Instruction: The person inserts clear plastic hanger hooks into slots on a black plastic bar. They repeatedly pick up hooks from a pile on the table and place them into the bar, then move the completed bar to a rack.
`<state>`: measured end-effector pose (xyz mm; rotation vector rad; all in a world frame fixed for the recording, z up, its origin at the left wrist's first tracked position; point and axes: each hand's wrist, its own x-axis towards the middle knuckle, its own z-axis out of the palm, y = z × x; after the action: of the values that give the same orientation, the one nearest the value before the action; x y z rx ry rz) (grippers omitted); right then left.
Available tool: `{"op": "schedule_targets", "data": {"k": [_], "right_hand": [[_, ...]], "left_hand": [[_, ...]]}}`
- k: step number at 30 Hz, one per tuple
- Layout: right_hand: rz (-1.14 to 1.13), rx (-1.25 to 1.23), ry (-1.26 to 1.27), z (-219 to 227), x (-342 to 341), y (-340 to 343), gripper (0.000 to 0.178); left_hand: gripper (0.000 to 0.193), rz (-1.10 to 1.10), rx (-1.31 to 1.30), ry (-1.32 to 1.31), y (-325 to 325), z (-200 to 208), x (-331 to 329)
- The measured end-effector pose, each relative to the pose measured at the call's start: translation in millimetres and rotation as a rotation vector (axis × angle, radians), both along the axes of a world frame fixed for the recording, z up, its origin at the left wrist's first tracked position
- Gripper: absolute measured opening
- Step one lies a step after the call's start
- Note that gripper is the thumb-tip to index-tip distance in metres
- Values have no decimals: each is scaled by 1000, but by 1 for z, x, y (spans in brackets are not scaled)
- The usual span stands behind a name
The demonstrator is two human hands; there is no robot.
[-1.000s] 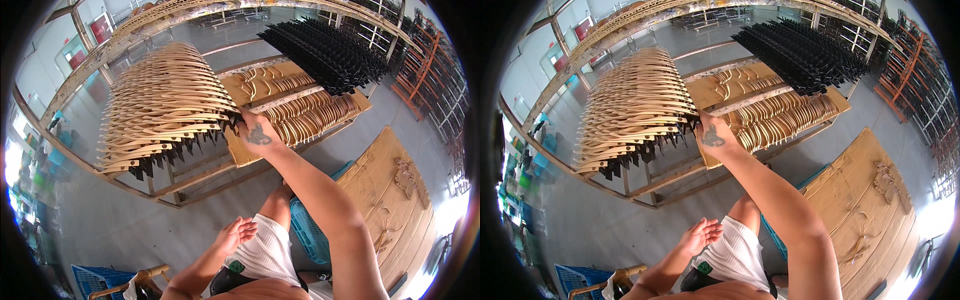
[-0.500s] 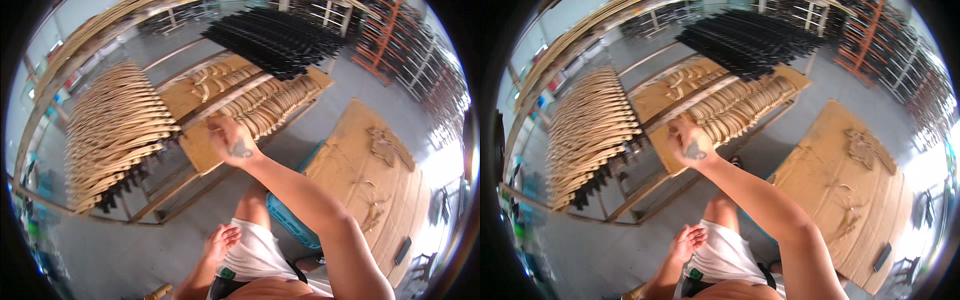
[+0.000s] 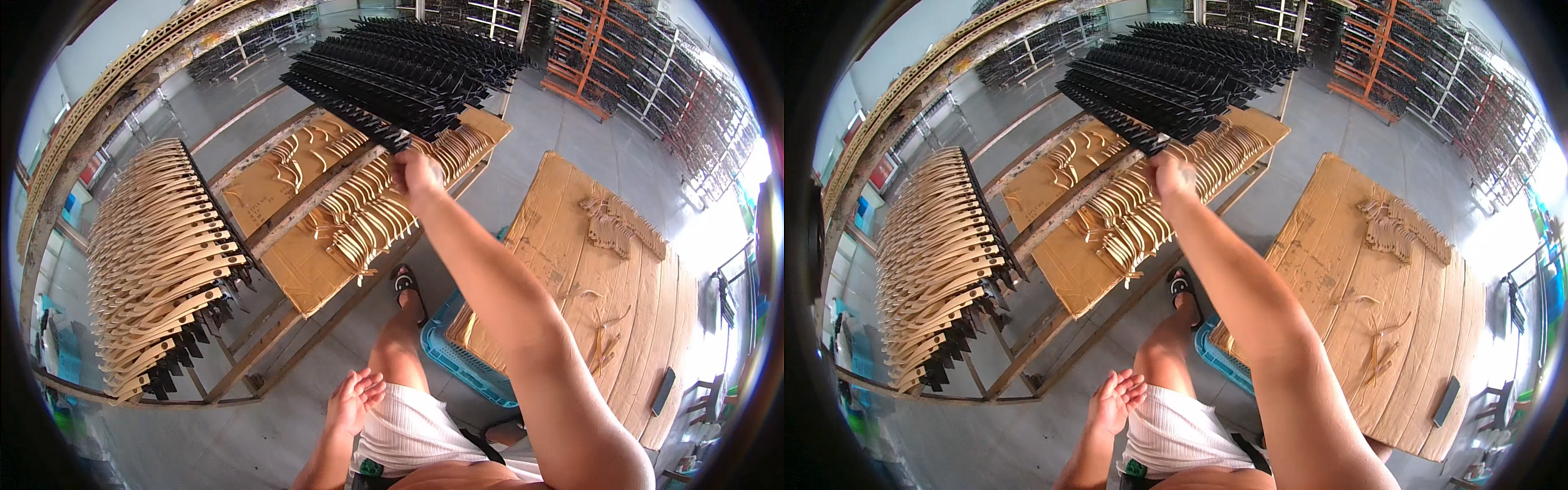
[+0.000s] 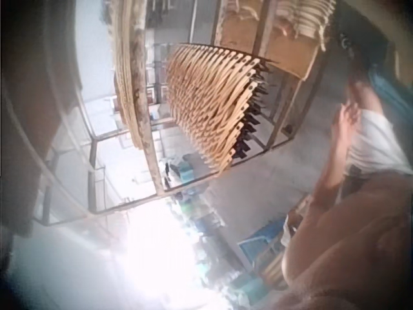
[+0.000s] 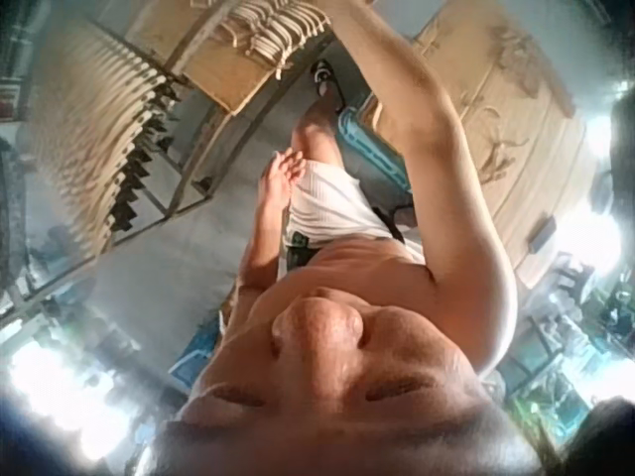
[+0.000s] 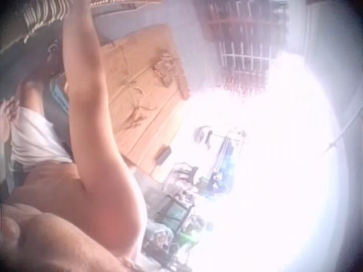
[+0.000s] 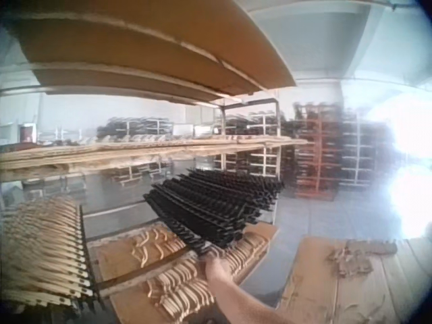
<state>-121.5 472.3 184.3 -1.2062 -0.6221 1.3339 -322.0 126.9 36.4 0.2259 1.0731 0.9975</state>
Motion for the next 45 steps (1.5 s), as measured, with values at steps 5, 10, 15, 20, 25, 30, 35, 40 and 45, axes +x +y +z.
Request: {"op": "schedule_targets", "data": {"k": [5,10,15,20,25,30,35,40,45], "right_hand": [[-1,114,280,7,-15,-125,14],[-174,156,224,-33,91,-279,24],[-473,40,254,-110,234,-470,29],[-730,-11,141,-147,356,-667,21],[-809,-290,-98,-173,422,-756,23],[-376,-903,-810,-172,474,-782,31],[-703,-367,-1112,-128,481,-690,14],[-8,157,-1520,-120,427,-530,30],[266,244,-1627,-138,453,-475,35]], "left_hand": [[52,-66,199,99,55,52,20],[62,-36,399,-22,135,96,75],[55,-175,679,-452,137,87,67],[57,-159,132,-15,20,74,166],[61,-485,-94,165,-29,-3,238],[65,-684,-138,220,-25,-16,262],[60,-648,-148,189,-32,-10,264],[56,-671,-180,193,-42,-3,277],[53,-660,-197,127,-41,-5,280]]}}
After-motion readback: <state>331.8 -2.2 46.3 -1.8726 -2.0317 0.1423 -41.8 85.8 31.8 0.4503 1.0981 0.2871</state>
